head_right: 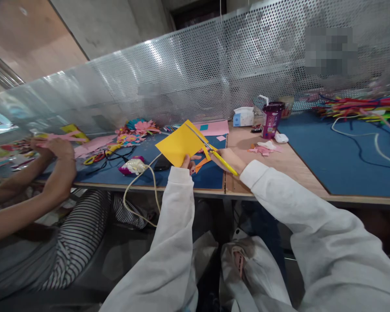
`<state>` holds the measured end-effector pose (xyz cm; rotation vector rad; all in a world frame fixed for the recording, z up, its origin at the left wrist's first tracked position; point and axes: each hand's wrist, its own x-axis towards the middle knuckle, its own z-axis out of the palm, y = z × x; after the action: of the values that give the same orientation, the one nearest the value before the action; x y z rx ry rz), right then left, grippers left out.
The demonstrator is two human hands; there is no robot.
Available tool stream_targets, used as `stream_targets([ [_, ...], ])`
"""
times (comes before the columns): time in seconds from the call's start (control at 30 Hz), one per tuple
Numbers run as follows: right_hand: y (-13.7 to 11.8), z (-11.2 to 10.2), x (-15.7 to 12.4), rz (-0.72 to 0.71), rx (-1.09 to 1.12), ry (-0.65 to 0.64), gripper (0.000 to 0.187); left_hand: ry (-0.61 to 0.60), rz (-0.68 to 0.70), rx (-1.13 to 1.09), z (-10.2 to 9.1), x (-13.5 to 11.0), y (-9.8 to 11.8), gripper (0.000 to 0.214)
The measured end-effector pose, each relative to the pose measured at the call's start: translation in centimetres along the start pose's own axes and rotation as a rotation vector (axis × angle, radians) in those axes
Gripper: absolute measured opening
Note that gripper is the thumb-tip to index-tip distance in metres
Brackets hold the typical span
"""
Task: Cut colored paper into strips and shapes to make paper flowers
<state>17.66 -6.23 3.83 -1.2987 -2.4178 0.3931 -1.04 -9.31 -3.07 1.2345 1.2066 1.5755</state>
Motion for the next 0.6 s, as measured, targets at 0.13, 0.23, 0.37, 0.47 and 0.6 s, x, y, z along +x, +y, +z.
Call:
stream_targets([
  [0.13, 0.4, 0.4, 0.3, 0.013, 0.039, 0.006, 0.032, -0.043, 0.056, -0.016, -0.4, -0.1, -0.1, 0.062],
  [0.23, 0.3, 0.3, 0.1, -0.007, 0.086, -0.005, 0.04, -0.039, 0.037, -0.019, -0.4, -0.1, 0.1, 0.06],
  [0.37, -0.2, -0.3, -0.3, -0.028, 0.091, -0.041, 0.048, -0.039, 0.053, -0.012, -0.1, -0.2, 0.3, 0.06],
  [0.47, -0.5, -0.7, -0.5, -0.022, 0.078, -0.064, 0.046, -0.006, 0.088, -0.016, 0.3, -0.3, 0.3, 0.058],
  [0.6, -0.2, -0.3, -0.3, -0.052, 0.09, -0.029, 0.045, 0.019, 0.095, 0.005, 0.4, -0.3, 0.4, 0.06],
])
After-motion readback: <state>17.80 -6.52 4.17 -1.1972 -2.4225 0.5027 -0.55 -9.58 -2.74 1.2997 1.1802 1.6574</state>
